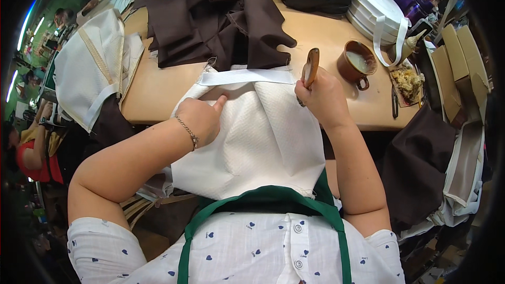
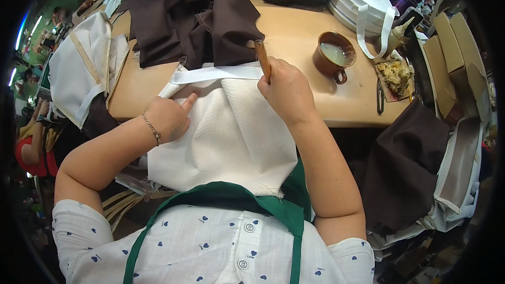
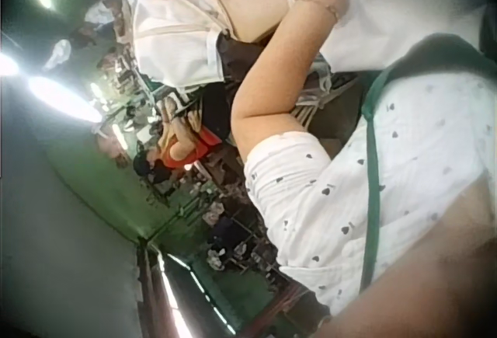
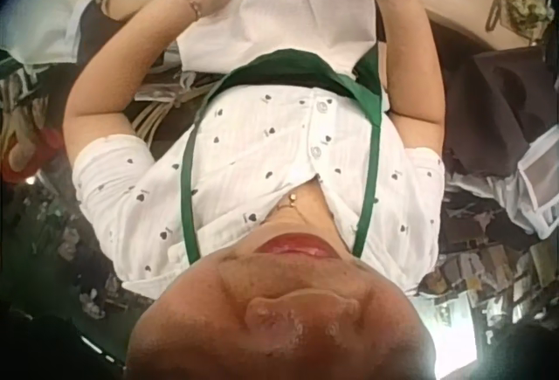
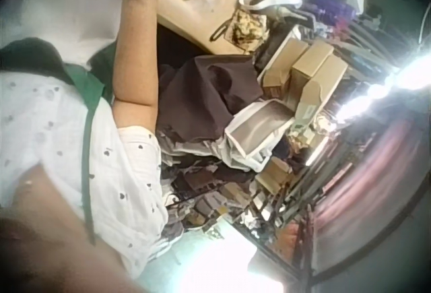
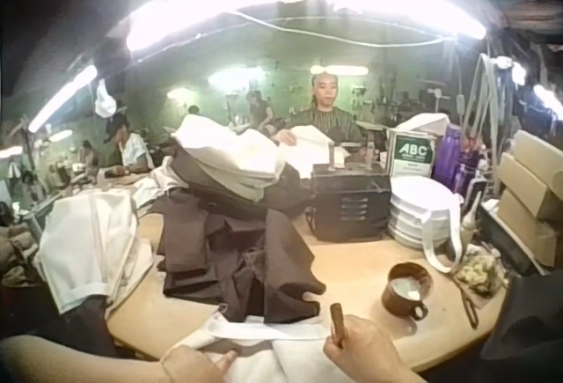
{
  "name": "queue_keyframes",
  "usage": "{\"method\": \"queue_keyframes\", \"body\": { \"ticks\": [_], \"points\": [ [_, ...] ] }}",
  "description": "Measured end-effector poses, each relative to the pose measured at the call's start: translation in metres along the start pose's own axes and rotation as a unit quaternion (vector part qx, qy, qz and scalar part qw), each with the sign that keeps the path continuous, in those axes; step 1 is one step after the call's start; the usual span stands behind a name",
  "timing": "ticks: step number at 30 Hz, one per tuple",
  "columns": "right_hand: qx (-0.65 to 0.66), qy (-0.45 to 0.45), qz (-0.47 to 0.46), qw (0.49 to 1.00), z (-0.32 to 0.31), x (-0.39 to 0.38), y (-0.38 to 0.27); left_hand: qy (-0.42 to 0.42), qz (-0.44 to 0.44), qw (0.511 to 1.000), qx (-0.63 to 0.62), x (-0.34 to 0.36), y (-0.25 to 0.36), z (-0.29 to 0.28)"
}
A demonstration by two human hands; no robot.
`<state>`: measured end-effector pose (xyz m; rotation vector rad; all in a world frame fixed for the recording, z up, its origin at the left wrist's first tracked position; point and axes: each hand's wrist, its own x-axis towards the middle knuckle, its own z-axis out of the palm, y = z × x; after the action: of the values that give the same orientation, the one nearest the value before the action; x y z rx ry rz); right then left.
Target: The person applies a liquid substance to the edge of a leather piece using a brush and trims threads from the leather using shears.
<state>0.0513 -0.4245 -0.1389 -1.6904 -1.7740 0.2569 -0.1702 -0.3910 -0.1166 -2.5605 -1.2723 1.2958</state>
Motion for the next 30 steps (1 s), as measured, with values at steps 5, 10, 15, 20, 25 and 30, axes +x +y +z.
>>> {"method": "queue_keyframes", "body": {
  "ticks": [5, 10, 15, 20, 25, 30],
  "points": [
    [0.074, -0.009, 0.085, 0.994, 0.0, -0.001, 0.012, 0.14, 0.066, 0.988, -0.022, 0.005, 0.008, -0.012],
    [0.089, 0.013, 0.072, 0.993, 0.001, -0.002, 0.012, 0.384, 0.156, 0.872, -0.26, 0.025, 0.035, -0.003],
    [0.072, 0.007, 0.058, 0.996, 0.001, -0.004, 0.008, 0.445, 0.12, 0.795, -0.394, 0.027, 0.041, 0.022],
    [0.016, 0.036, 0.012, 0.999, 0.004, -0.004, 0.003, 0.44, 0.04, 0.838, -0.321, -0.007, 0.036, 0.029],
    [-0.033, 0.041, -0.005, 0.999, 0.008, -0.001, -0.001, 0.338, 0.005, 0.912, -0.233, -0.011, 0.026, 0.031],
    [0.003, 0.027, 0.033, 0.999, 0.005, 0.001, 0.004, 0.526, 0.168, 0.822, -0.137, -0.005, 0.053, -0.023]
  ]
}}
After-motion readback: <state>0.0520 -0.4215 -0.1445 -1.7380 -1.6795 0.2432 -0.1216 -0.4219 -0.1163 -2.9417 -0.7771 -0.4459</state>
